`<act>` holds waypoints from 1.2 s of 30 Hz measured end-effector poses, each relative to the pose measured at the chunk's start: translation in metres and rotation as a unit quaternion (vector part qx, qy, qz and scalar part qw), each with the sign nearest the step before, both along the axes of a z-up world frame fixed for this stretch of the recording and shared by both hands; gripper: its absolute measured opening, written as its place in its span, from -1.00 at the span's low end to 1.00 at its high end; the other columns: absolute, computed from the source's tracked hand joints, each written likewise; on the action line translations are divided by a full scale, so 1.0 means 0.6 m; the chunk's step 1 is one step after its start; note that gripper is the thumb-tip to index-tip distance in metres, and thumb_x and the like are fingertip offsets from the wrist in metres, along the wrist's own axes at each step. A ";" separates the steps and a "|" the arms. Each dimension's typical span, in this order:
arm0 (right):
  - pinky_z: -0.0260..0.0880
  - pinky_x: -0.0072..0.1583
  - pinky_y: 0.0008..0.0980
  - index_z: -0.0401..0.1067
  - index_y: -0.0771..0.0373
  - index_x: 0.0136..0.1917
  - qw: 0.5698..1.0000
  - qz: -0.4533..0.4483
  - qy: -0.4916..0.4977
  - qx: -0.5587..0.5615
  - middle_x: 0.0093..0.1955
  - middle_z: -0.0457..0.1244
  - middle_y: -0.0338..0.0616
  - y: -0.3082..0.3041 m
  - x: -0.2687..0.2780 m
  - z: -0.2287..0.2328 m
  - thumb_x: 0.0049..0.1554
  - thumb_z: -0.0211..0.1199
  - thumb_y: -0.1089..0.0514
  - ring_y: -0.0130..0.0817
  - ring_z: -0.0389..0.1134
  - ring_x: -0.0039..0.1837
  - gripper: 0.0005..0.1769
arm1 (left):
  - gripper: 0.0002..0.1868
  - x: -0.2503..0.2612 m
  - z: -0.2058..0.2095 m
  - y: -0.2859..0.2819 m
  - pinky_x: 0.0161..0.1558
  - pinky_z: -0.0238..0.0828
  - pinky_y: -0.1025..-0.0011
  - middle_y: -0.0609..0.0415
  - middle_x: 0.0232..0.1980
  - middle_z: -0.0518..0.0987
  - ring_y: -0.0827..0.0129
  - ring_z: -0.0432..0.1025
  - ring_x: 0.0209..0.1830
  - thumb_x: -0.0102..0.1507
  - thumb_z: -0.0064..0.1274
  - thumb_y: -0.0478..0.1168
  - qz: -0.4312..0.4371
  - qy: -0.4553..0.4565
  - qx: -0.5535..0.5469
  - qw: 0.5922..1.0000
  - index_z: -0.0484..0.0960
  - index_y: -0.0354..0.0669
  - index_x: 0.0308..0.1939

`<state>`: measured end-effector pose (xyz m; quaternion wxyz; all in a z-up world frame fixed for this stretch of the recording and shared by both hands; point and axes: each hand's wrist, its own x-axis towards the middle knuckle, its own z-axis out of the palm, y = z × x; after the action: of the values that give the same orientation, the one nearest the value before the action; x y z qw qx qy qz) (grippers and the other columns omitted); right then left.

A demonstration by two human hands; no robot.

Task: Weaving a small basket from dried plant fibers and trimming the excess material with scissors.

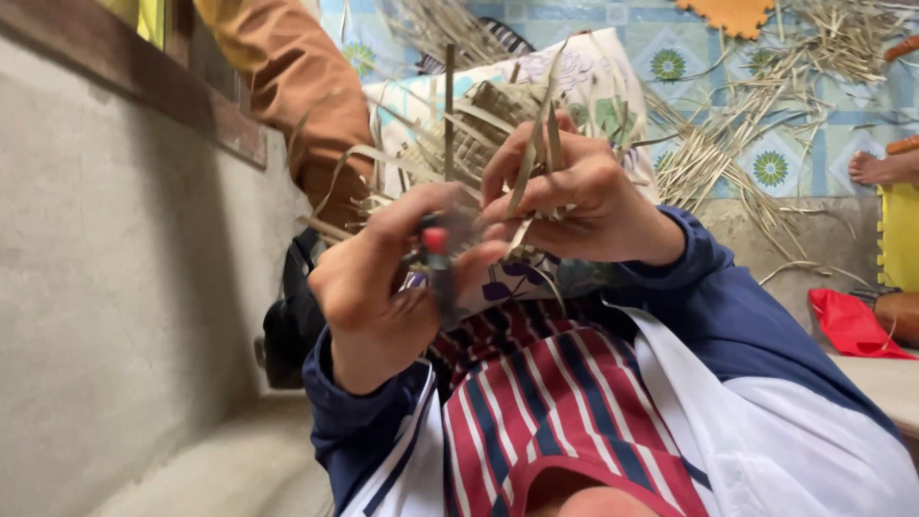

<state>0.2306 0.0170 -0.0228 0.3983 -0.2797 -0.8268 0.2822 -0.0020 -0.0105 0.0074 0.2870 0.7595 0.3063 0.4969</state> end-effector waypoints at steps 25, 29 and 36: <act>0.37 -0.20 -0.44 0.56 0.50 -0.02 0.954 -0.075 0.291 0.014 -0.30 0.40 0.05 0.051 -0.078 -0.011 0.20 0.33 0.44 -0.34 0.40 -0.29 -0.94 | -0.40 -0.013 -0.086 0.010 -0.33 0.52 0.00 0.12 -0.09 0.59 -0.04 0.58 -0.27 0.21 0.17 -0.18 0.233 0.223 0.045 0.946 0.51 0.00 0.37; 0.35 -0.19 -0.48 0.57 0.45 -0.09 0.962 -0.082 0.261 0.000 -0.32 0.41 -0.01 0.046 -0.078 0.005 0.18 0.38 0.43 -0.43 0.38 -0.28 -0.99 | -0.36 -0.021 -0.080 0.001 -0.32 0.53 0.01 0.12 -0.10 0.58 -0.02 0.59 -0.26 0.15 0.23 -0.20 0.257 0.218 0.056 0.940 0.53 0.01 0.35; 0.32 -0.19 -0.49 0.59 0.42 -0.11 0.974 -0.077 0.212 0.014 -0.33 0.40 -0.06 0.043 -0.075 0.018 0.24 0.33 0.38 -0.39 0.38 -0.30 -0.93 | -0.36 -0.035 -0.102 0.014 -0.32 0.54 0.02 0.22 -0.11 0.56 0.03 0.59 -0.30 0.18 0.21 -0.08 0.243 0.222 0.051 0.943 0.53 0.12 0.37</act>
<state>0.1853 0.0428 -0.0123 0.5891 -0.2708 -0.7033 0.2916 -0.0232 -0.0018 -0.0538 0.0429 0.7666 0.5123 0.3849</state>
